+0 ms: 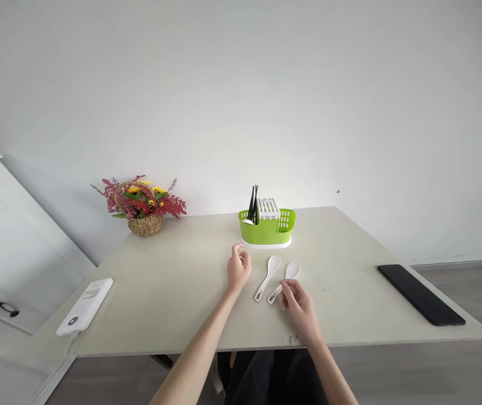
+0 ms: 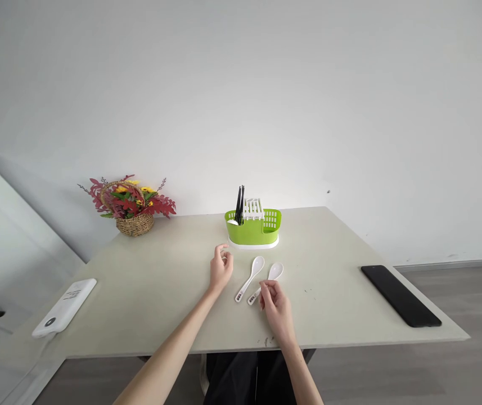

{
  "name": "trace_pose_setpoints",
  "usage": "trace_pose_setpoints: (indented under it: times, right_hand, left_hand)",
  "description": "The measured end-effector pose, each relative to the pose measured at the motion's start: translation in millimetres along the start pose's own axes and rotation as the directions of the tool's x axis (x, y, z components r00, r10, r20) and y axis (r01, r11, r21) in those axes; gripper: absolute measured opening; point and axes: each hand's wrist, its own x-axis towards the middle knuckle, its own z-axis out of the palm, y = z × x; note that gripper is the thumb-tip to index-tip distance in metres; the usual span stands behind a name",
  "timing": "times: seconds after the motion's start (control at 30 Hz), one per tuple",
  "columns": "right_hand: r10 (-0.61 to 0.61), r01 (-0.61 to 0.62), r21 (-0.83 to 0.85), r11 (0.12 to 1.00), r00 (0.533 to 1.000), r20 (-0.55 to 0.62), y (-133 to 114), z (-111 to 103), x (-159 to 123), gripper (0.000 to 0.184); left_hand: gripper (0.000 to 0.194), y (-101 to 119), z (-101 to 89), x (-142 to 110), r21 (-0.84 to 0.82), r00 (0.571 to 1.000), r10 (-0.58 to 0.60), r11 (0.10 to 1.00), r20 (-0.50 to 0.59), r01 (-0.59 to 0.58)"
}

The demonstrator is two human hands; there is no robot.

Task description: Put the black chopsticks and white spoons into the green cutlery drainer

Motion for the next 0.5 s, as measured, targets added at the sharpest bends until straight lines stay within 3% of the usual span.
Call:
trace_pose_setpoints:
  times: [0.17,0.5]
  right_hand:
    - [-0.002,0.002,-0.009,1.000,1.000,-0.013,-2.7,-0.9,-1.5,0.046]
    - [-0.005,0.004,-0.038,0.999,1.000,-0.026,-4.1,-1.5,-2.6,0.046]
  left_hand:
    - [0.016,-16.7,3.3,-20.5,-0.041,0.991,-0.021,0.999,0.131,0.027]
    - [0.020,-1.4,-1.7,-31.9,0.014,0.950,0.001,1.000,0.312,-0.006]
